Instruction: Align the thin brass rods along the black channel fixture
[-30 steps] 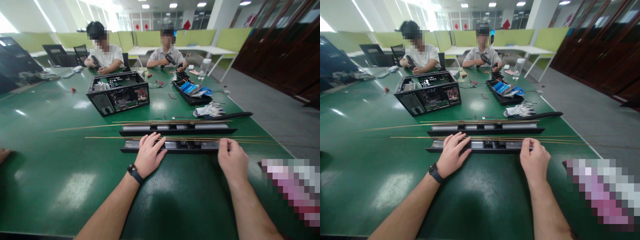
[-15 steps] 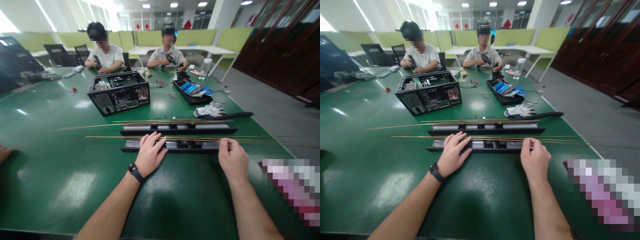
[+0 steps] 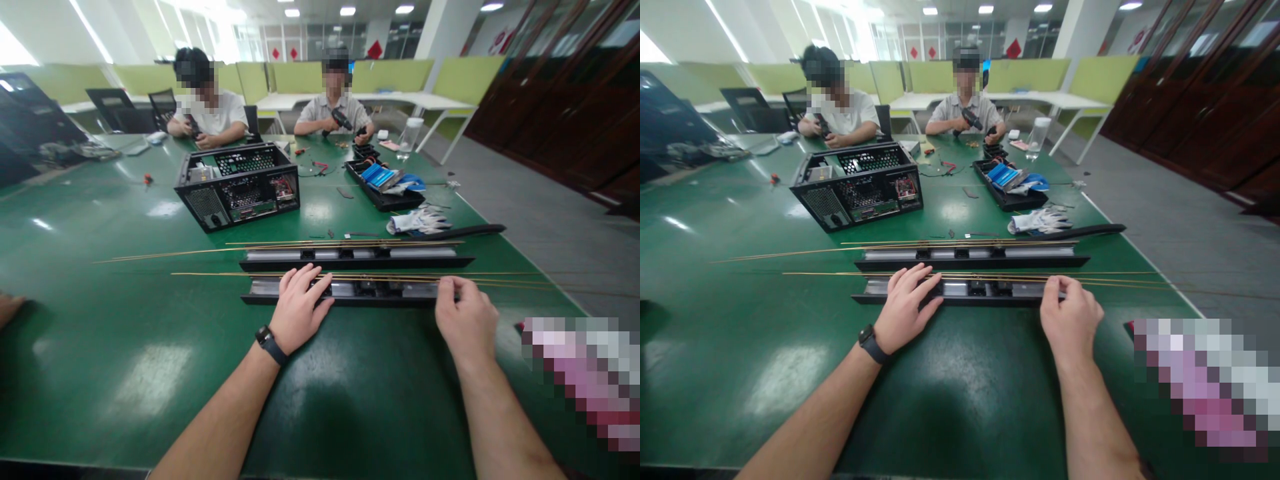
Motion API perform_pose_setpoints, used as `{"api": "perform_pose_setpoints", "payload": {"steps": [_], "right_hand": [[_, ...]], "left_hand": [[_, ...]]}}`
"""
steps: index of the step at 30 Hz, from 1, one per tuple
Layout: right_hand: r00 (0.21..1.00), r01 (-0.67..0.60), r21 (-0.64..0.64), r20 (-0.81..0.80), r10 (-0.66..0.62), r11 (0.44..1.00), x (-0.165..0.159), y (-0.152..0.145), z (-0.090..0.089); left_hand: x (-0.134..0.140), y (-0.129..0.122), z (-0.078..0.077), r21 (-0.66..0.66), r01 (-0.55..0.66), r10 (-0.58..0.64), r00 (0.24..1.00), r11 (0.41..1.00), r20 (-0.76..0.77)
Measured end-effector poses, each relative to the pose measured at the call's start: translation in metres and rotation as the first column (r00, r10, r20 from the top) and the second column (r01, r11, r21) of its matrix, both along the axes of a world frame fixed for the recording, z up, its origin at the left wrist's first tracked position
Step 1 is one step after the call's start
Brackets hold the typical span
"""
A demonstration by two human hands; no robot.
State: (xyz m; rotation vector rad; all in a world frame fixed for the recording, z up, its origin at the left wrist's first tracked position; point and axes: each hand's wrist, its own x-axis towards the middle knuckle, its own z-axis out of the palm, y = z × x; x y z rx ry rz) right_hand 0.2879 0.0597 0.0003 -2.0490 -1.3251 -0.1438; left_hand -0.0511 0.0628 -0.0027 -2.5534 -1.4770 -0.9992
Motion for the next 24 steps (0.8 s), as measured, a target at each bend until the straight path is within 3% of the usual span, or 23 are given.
{"api": "perform_pose_setpoints", "payload": {"steps": [17, 24], "right_hand": [[0.997, 0.068, 0.01, -0.045, -0.068, 0.998, 0.009, 0.003, -0.003], [0.999, 0.032, 0.025, -0.033, -0.031, 0.999, 0.009, 0.002, -0.006]], "left_hand": [[0.0, 0.001, -0.001, 0.019, 0.005, -0.005, 1.0, 1.0, 0.008], [0.001, 0.0, -0.001, 0.014, 0.004, -0.004, 1.0, 1.0, 0.006]]}}
